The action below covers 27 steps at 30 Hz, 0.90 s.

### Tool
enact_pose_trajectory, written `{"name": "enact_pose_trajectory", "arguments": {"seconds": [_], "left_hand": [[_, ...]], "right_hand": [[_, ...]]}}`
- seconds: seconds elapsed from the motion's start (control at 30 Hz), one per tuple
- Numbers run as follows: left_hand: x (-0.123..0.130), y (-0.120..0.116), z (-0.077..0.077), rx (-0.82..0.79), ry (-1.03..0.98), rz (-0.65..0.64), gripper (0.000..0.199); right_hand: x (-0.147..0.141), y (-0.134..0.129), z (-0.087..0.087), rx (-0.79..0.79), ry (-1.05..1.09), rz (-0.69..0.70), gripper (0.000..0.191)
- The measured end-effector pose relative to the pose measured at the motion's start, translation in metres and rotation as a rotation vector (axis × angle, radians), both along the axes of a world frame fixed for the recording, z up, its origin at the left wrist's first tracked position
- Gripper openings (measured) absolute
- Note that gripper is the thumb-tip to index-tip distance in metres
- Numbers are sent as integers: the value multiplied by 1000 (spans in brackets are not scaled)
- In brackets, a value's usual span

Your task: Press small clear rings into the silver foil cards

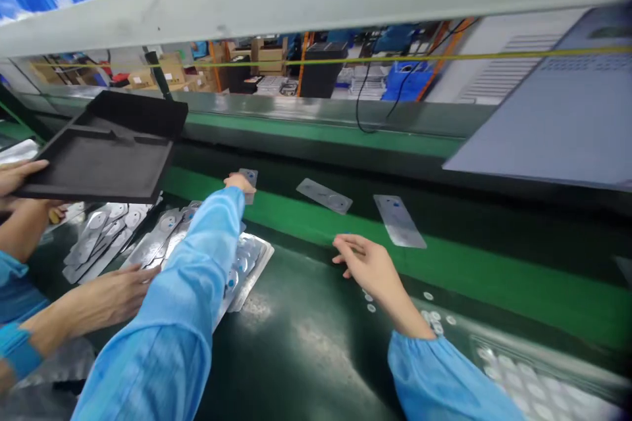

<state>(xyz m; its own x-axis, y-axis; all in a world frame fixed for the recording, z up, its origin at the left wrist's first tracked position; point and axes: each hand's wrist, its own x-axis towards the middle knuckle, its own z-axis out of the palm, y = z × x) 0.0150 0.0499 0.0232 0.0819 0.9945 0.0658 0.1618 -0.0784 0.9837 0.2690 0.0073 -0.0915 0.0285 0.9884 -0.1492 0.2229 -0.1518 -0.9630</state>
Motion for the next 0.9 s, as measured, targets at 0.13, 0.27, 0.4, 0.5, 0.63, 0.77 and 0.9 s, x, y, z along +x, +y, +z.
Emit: {"name": "enact_pose_trajectory", "arguments": {"seconds": [0.13, 0.27, 0.4, 0.5, 0.63, 0.77, 0.9], "left_hand": [[8, 2, 13, -30, 27, -63, 41], [37, -15, -4, -103, 42, -187, 33], [73, -90, -52, -185, -40, -319, 32], [88, -154, -82, -423, -323, -324, 41], [97, -187, -105, -748, -587, -274, 33], [100, -185, -118, -693, -488, -292, 21], [101, -187, -119, -527, -357, -272, 18]], "right_hand": [[-7, -10, 12, 55, 37, 56, 33], [-16, -40, 22, 89, 109, 55, 47], [-11, -111, 23, 95, 182, 193, 50], [0, -173, 17, -57, 108, 312, 49], [13, -216, 10, -88, -58, 287, 41], [16, -217, 8, 274, -300, -34, 12], [12, -212, 5, 552, -484, -38, 32]]}}
